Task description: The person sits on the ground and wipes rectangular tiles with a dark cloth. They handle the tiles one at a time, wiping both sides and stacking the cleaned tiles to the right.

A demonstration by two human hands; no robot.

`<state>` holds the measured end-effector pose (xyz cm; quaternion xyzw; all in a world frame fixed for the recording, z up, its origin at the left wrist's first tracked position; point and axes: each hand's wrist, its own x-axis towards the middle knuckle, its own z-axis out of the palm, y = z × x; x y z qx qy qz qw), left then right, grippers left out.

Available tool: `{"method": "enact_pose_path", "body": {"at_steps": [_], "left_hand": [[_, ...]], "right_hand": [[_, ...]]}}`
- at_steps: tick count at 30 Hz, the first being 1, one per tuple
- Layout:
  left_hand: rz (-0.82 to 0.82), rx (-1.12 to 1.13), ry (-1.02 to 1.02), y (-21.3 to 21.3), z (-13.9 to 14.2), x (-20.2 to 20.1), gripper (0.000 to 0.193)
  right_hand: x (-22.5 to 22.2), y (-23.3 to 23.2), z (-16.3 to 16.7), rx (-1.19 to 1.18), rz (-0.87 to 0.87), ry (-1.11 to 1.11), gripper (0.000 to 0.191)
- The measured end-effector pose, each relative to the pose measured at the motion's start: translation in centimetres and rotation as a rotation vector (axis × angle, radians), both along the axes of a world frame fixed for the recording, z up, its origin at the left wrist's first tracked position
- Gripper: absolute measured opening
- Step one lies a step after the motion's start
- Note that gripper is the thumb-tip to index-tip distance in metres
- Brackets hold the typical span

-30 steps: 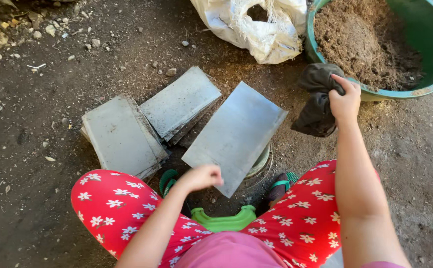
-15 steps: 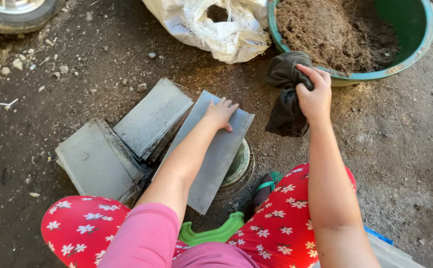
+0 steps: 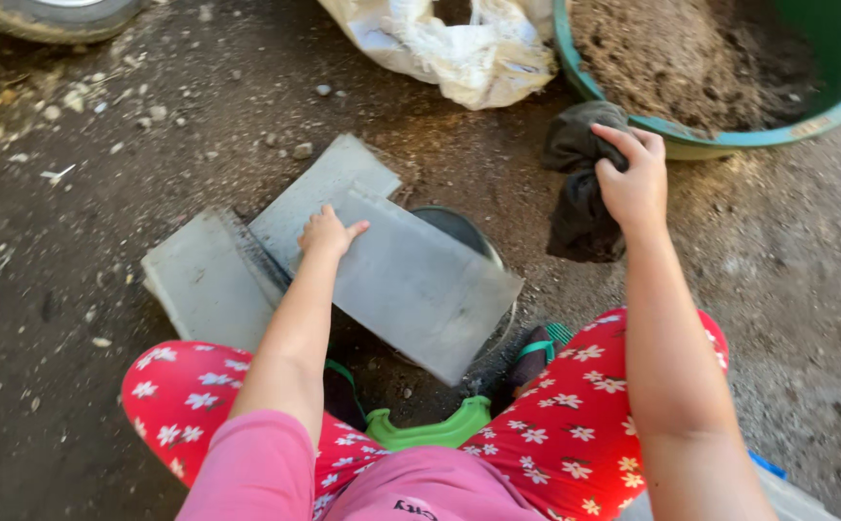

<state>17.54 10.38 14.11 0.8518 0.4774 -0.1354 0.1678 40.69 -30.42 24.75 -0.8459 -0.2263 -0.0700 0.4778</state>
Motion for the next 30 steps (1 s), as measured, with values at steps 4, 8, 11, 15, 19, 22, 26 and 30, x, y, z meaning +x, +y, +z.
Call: {"method": "enact_pose_path", "body": {"at_steps": [4,8,11,15,19,22,26,30], "left_hand": [[0.152,-0.034,-0.342,0.4,-5.2,-7.7,0.057],[0.337,-0.244,-0.749,-2.5,-9.6,-13.8,0.052],[0.372,-0.342,-0.914,-5.6,-11.1,-15.8,0.054],[0.352,-0.605,-0.930,-7.7,-10.2,-15.7,0.047],[0.329,-0.616,-1.098,-8.7,-9.3,-15.4,0.047],[0.439,-0.690,-1.097,-9.7,-9.7,-15.1,0.046],[0.521,-0.694,-1.197,-10.5,-10.8,-14.5,0.041],[0.471,-0.524,-1.234,-10.5,-11.3,-14.1,0.032]], "right_hand": [[-3.0,2.3,1.0,-0.095,0.102,-0.111,0.048],[-8.4,8.0,2.5,-0.166,0.250,-0.305,0.046],[-15.1,13.5,1.4,-0.367,0.318,-0.318,0.043],[-22.8,21.6,-2.8,-0.986,0.498,-0.143,0.059],[-23.6,24.4,-6.1,-0.938,0.364,-0.293,0.055],[-24.1,27.2,-8.3,-0.966,0.338,-0.292,0.052],[-25.3,29.6,-9.9,-1.036,0.632,-0.491,0.053],[-22.7,29.5,-8.6,-1.051,0.543,-0.521,0.053]]}}
